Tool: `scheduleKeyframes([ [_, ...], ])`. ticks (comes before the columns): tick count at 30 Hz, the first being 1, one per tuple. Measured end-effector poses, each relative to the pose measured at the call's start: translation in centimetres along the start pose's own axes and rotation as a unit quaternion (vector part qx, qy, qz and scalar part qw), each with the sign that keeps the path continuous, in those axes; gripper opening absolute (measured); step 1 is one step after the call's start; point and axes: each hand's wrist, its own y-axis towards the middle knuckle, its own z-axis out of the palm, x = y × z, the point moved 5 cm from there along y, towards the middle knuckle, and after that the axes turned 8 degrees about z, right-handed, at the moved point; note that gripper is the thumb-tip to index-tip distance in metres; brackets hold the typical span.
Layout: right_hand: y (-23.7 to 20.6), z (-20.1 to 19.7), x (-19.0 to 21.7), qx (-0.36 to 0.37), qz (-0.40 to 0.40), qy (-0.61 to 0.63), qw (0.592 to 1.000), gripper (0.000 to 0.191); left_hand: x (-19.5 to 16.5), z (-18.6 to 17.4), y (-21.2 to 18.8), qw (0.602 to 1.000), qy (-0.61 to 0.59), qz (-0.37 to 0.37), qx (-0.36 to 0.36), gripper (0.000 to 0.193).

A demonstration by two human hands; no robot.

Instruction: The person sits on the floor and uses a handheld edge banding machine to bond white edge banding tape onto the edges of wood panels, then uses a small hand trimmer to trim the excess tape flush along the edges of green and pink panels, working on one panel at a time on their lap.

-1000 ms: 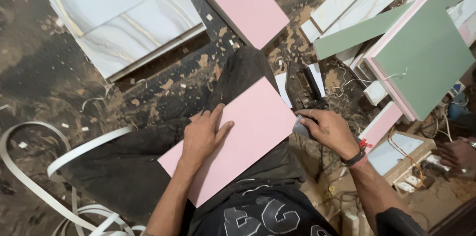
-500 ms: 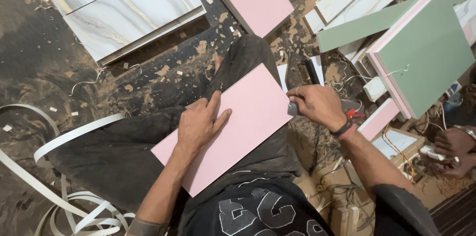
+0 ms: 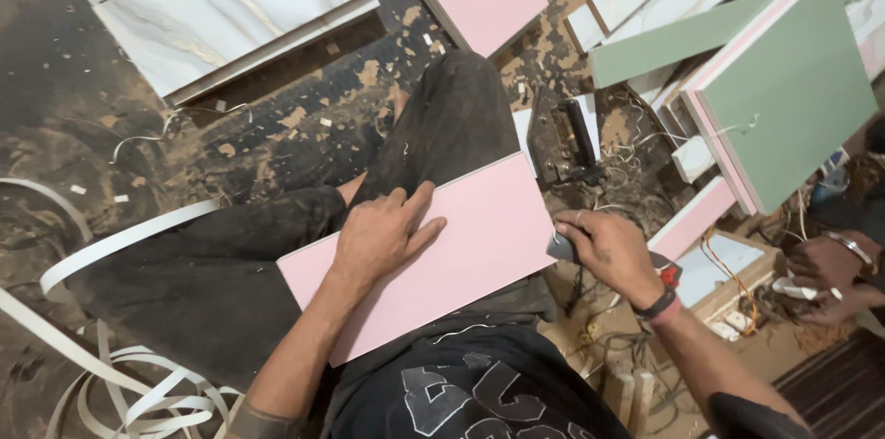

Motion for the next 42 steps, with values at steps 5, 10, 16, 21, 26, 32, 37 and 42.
scheduleKeyframes([
  [5,1.4,0.2,1.1,-0.029,0.021,0.021,0.999,0.022,0.3,0.2,0.3,1.0,0.024,0.001,0.002,0.054],
  [10,5.4,-1.3,3.4,-0.01,-0.02,-0.037,0.999,0.02,0.4,0.0,0.4,1.0,0.013,-0.009,0.002,0.056],
  [16,3.1,-1.8,2.8,0.026,-0.01,-0.019,0.999,0.023,0.1,0.3,0.1,1.0,0.014,-0.009,-0.016,0.053],
  [21,5.0,-0.2,2.4,0.008,0.033,-0.021,0.999,0.023,0.4,0.5,0.1,1.0,0.009,-0.008,0.005,0.054],
  [26,8.6,-0.8,3.4,-0.005,-0.019,-0.032,0.999,0.022,0.6,0.3,0.2,1.0,0.009,0.004,-0.005,0.055],
  [32,10.0,-1.6,4.5,0.025,-0.015,0.007,1.0,0.023,1.2,0.8,0.0,1.0,0.005,-0.016,0.001,0.055],
  [37,9.4,-0.7,4.3,0.032,0.034,0.028,0.999,0.025,1.2,0.7,0.0,1.0,0.002,-0.013,0.0,0.055],
  [42,7.7,-1.1,4.5,-0.002,-0.055,-0.009,0.998,0.025,0.6,0.7,0.1,1.0,0.0,-0.009,0.003,0.054],
])
